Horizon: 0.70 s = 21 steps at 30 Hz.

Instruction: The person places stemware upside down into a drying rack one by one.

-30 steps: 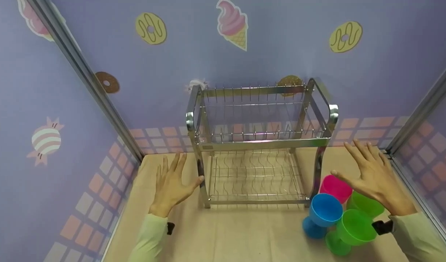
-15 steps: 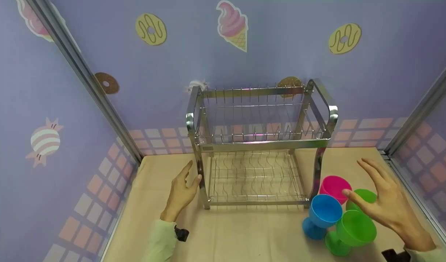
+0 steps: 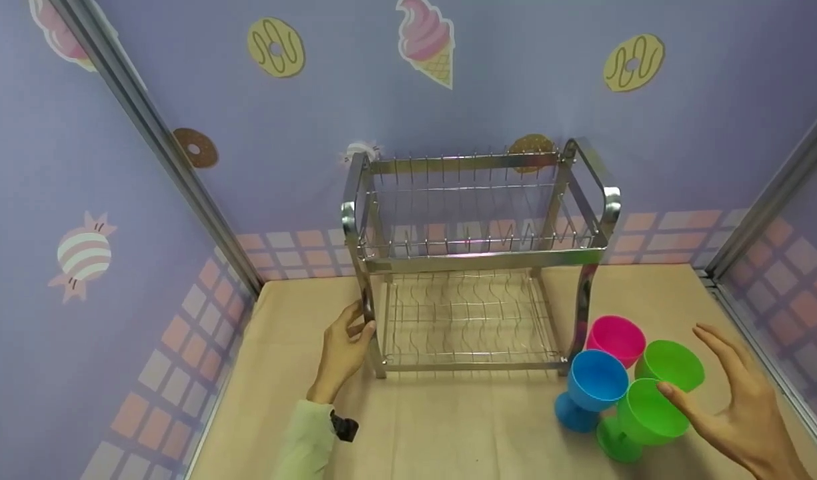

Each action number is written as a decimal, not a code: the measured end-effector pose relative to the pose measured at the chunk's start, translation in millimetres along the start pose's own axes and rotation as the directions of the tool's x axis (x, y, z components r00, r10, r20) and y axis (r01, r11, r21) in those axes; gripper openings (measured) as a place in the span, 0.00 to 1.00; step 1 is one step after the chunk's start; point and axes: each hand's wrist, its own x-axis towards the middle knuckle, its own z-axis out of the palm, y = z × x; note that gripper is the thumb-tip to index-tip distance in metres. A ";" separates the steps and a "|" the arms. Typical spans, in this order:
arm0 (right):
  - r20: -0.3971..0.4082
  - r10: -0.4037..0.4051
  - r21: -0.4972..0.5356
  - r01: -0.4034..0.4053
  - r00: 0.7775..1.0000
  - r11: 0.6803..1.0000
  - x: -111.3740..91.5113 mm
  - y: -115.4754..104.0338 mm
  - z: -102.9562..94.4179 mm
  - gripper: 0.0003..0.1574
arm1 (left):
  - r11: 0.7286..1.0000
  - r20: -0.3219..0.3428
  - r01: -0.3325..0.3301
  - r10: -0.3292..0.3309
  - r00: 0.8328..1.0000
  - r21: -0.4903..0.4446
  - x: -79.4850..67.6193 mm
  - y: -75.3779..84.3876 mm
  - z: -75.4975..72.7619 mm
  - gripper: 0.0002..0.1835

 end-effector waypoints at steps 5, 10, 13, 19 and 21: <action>-0.021 0.034 0.058 -0.032 0.999 0.998 -23.3 7.2 2.1 0.71 | 0.997 -0.034 -0.018 0.021 0.999 0.069 1.5 -2.3 10.2 0.21; -0.091 0.075 0.097 -0.066 0.993 0.993 -50.3 15.5 12.6 0.77 | 0.994 -0.062 -0.060 0.065 0.996 0.086 1.4 -2.9 14.0 0.18; -0.143 0.119 0.129 -0.101 0.982 0.986 -62.5 17.1 19.8 0.80 | 0.991 -0.060 -0.088 0.095 0.994 0.101 1.5 -3.3 14.4 0.17; -0.142 0.353 0.136 -0.335 0.925 0.933 -81.5 8.1 37.8 0.83 | 0.988 -0.073 -0.097 0.106 0.992 0.118 1.6 -3.4 15.7 0.17; -0.144 0.409 0.147 -0.390 0.901 0.909 -86.6 7.8 45.3 0.81 | 0.988 -0.084 -0.094 0.105 0.991 0.125 1.5 -2.5 16.6 0.17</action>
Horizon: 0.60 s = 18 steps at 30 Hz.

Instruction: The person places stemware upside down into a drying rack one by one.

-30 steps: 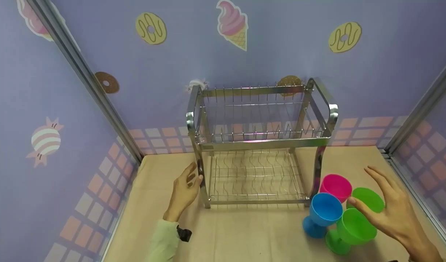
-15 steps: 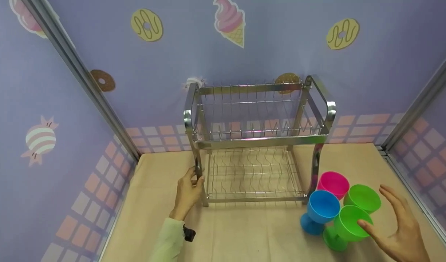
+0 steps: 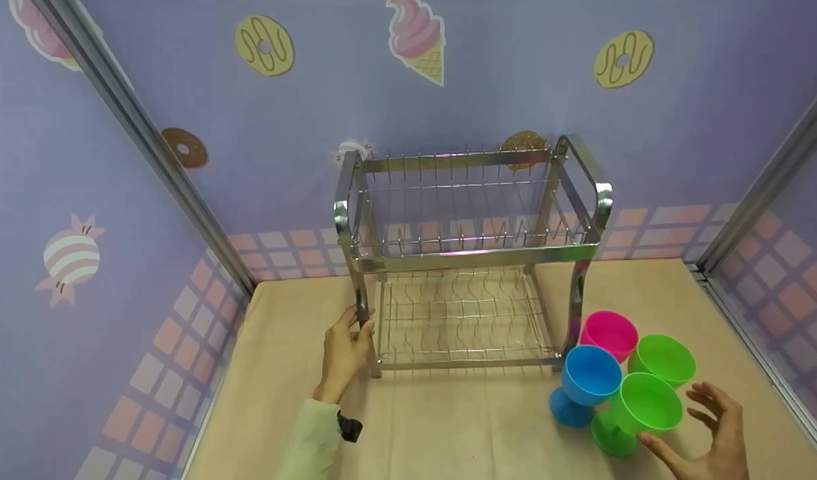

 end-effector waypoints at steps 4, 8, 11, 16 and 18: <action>-0.012 0.083 0.016 -0.083 0.996 0.996 -7.2 7.3 11.7 0.75 | 1.000 -0.004 0.014 -0.014 1.000 -0.003 0.0 1.1 0.2 0.17; -0.017 0.162 0.025 -0.161 0.987 0.987 -14.1 10.6 20.2 0.72 | 0.999 0.000 0.031 -0.031 1.000 -0.014 -1.1 1.7 0.5 0.17; -0.031 0.205 0.014 -0.204 0.978 0.979 -18.5 12.7 28.7 0.72 | 0.999 0.000 0.032 -0.032 0.999 -0.018 -1.0 1.2 0.1 0.17; -0.040 0.279 -0.030 -0.281 0.959 0.959 -24.4 14.2 42.3 0.70 | 0.999 -0.001 0.031 -0.031 1.000 -0.015 -0.2 0.8 -0.3 0.17; -0.038 0.302 -0.025 -0.303 0.953 0.953 -25.6 14.7 46.4 0.69 | 0.999 -0.002 0.031 -0.031 1.000 -0.022 0.1 0.8 -0.6 0.17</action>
